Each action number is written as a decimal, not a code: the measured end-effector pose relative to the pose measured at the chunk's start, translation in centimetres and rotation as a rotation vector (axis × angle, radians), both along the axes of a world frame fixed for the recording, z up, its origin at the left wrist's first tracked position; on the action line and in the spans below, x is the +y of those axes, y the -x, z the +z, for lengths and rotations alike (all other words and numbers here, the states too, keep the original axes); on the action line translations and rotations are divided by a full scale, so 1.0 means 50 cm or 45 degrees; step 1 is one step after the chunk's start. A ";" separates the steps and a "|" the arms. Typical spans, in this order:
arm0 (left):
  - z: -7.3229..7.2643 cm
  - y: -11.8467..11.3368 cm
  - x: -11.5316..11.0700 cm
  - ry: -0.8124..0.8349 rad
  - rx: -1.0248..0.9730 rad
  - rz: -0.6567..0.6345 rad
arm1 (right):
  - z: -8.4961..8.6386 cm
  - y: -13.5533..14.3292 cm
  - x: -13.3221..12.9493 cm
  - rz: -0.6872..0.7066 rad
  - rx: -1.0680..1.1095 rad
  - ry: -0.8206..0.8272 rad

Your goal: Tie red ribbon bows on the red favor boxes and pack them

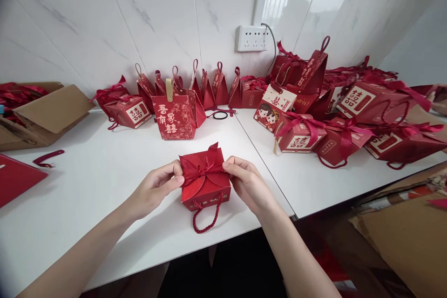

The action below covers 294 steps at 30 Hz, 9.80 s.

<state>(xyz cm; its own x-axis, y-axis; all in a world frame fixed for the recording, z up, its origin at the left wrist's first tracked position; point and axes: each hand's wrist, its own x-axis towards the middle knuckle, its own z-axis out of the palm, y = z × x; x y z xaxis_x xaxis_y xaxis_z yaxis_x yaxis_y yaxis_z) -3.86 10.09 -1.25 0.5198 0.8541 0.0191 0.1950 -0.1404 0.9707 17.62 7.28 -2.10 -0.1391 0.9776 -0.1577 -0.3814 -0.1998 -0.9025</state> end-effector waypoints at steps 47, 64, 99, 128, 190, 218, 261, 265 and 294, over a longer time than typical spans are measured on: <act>-0.016 0.035 0.051 -0.153 -0.019 0.614 | -0.009 -0.072 -0.048 -0.543 -0.781 -0.400; -0.008 0.002 0.031 -0.267 0.073 0.566 | 0.063 -0.002 0.122 0.383 -1.148 -0.344; 0.036 0.020 0.015 0.447 -0.322 0.218 | 0.007 0.003 0.111 0.453 -0.446 -0.390; 0.026 0.029 0.015 0.229 -0.138 0.263 | 0.014 0.019 0.106 0.421 -0.448 -0.374; 0.008 0.026 0.000 0.044 0.074 0.243 | -0.008 0.002 0.114 0.431 -0.444 -0.416; 0.029 -0.023 -0.106 -0.107 -0.108 0.495 | -0.023 -0.026 -0.075 0.012 -1.146 -1.085; 0.080 -0.104 -0.380 -0.164 -0.674 0.415 | 0.052 -0.069 -0.415 -0.415 -1.267 -1.188; 0.086 -0.121 -0.386 -0.238 -0.505 0.384 | 0.054 -0.077 -0.426 -0.438 -1.285 -1.192; 0.083 -0.165 -0.248 -1.754 -0.108 0.641 | 0.069 -0.050 -0.208 -0.398 -1.247 -1.093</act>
<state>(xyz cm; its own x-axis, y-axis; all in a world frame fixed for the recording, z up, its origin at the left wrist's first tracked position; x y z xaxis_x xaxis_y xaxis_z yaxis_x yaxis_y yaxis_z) 4.41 -2.32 2.92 0.1353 0.2230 0.9654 0.4528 -0.8806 0.1399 20.13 -3.10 1.37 -0.0768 0.7864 0.6129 0.5651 0.5408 -0.6231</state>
